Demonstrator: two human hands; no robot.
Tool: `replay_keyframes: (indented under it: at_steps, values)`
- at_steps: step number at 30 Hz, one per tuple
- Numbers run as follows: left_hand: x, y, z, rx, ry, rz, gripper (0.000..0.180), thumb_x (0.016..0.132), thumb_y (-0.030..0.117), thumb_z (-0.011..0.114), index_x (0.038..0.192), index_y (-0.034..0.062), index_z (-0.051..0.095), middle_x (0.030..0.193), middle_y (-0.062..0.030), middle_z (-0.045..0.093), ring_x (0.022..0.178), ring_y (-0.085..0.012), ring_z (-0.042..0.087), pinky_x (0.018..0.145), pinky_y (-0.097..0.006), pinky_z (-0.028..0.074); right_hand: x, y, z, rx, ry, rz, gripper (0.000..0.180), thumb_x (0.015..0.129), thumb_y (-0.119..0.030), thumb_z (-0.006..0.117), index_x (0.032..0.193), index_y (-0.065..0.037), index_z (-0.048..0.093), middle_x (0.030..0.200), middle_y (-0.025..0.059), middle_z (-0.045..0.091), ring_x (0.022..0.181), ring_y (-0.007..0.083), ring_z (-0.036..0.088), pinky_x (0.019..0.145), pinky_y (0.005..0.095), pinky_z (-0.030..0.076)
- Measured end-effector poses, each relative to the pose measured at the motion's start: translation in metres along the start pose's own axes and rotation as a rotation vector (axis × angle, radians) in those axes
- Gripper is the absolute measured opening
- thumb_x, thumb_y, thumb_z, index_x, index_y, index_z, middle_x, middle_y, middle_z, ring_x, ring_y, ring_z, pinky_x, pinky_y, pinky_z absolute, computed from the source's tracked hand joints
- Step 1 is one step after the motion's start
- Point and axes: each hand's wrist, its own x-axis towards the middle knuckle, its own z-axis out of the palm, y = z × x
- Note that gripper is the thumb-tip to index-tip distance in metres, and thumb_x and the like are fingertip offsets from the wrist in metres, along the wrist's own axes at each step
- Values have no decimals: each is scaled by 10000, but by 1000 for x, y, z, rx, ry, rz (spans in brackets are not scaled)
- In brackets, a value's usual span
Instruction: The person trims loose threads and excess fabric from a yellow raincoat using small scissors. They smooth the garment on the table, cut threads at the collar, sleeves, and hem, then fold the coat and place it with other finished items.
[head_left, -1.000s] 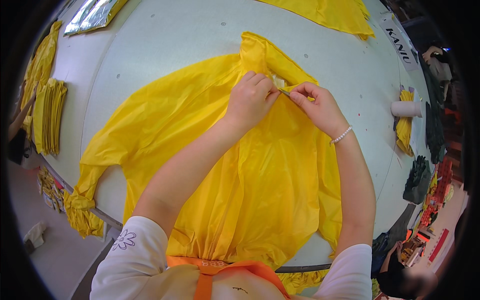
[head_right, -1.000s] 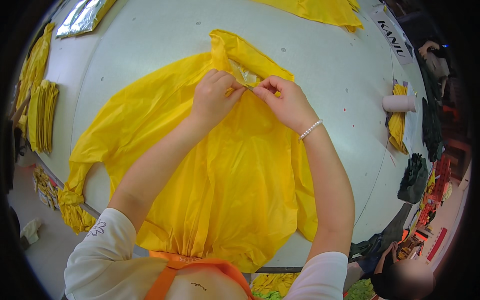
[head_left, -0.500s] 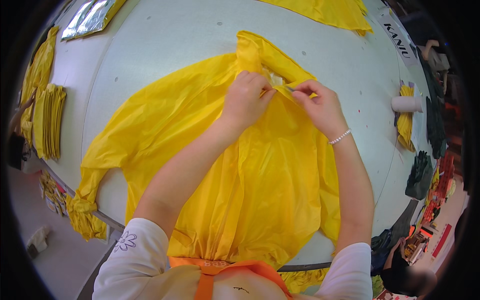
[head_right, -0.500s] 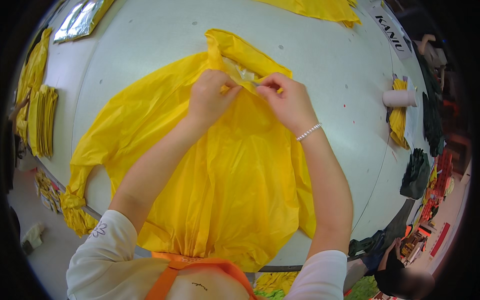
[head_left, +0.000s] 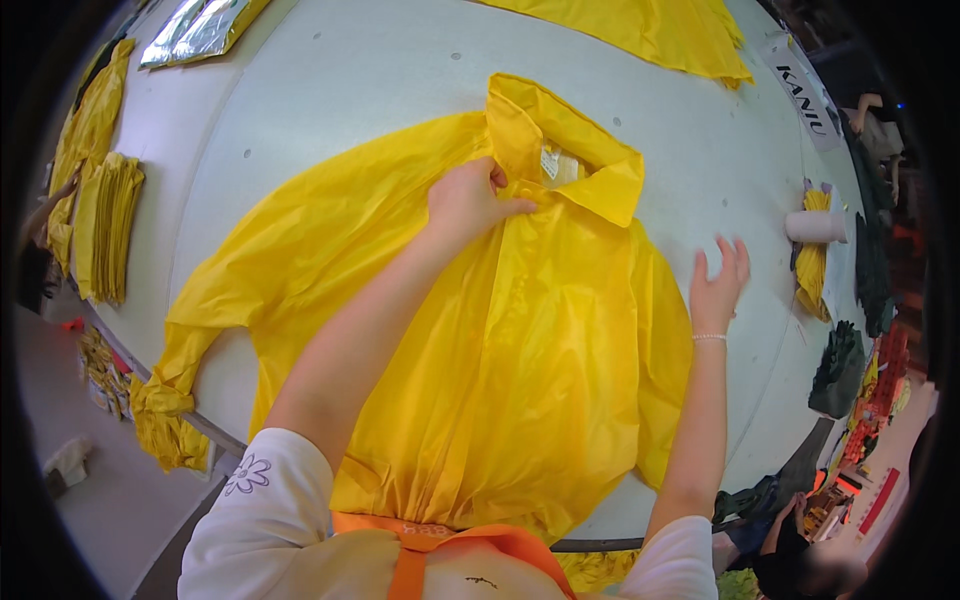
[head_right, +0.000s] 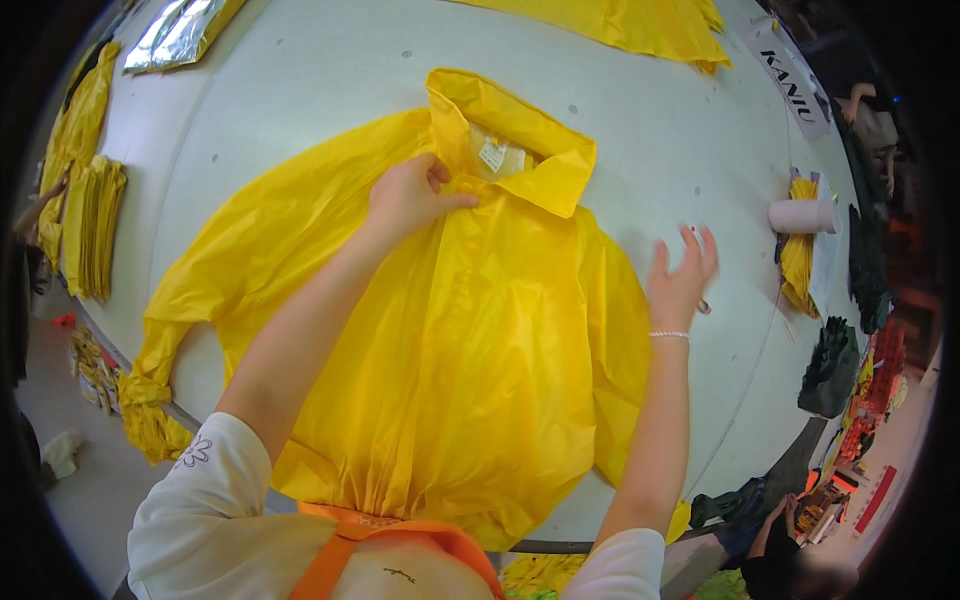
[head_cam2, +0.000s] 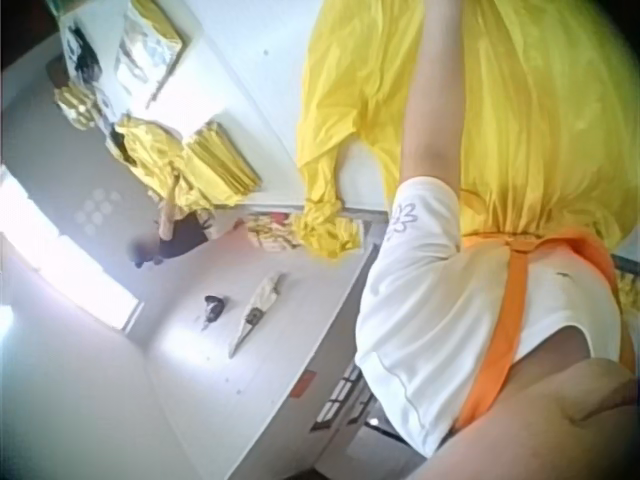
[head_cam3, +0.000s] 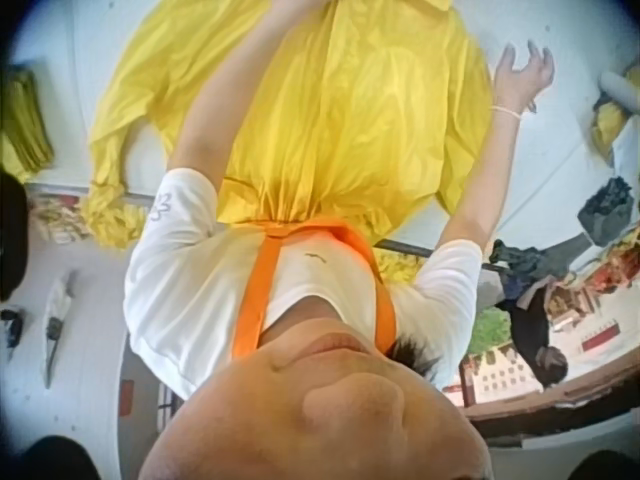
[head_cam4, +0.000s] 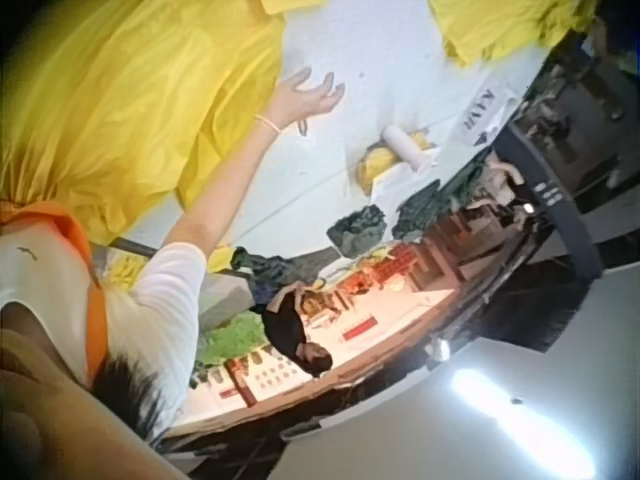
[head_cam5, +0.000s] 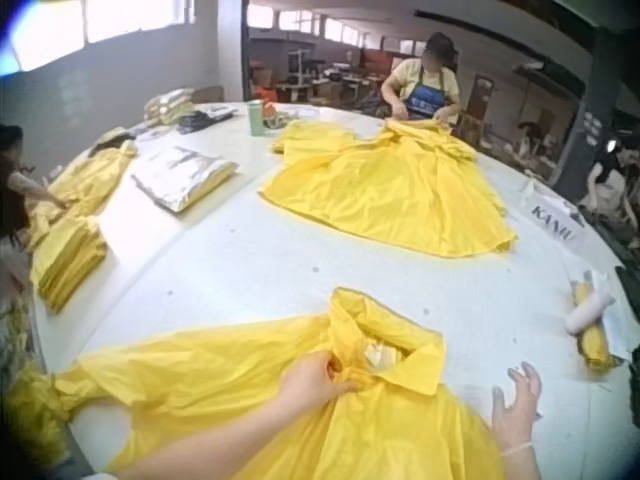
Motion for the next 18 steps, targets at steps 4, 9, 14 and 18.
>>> replay_keyframes:
  at_steps: [4,9,14,18]
  values:
    - [1,-4,1,-120,-38,-36,409,614,394,795,827,82,639,772,-29,640,772,-197,614,666,-328,471,35,-137,29,384,-363,-449,342,762,-180,679,1054,-20,601,1075,145,593,1088,282,508,940,369,392]
    - [0,-25,17,-270,21,135,279,668,317,765,792,85,671,771,-44,651,763,-193,611,670,-319,474,70,-187,76,166,-1107,-242,341,719,-230,708,960,2,637,915,132,646,898,242,590,814,334,450]
    - [-3,-38,23,-315,132,322,229,690,203,769,799,35,659,783,-75,648,722,-194,610,646,-288,487,65,-171,99,482,-1190,-74,301,730,-214,690,922,13,643,853,93,663,761,169,616,705,290,480]
    - [-5,-39,23,-346,208,321,231,685,200,779,783,31,654,784,-81,644,719,-197,605,641,-291,489,60,-174,94,513,-1138,-80,315,720,-220,697,924,14,648,846,97,668,742,182,624,689,292,482]
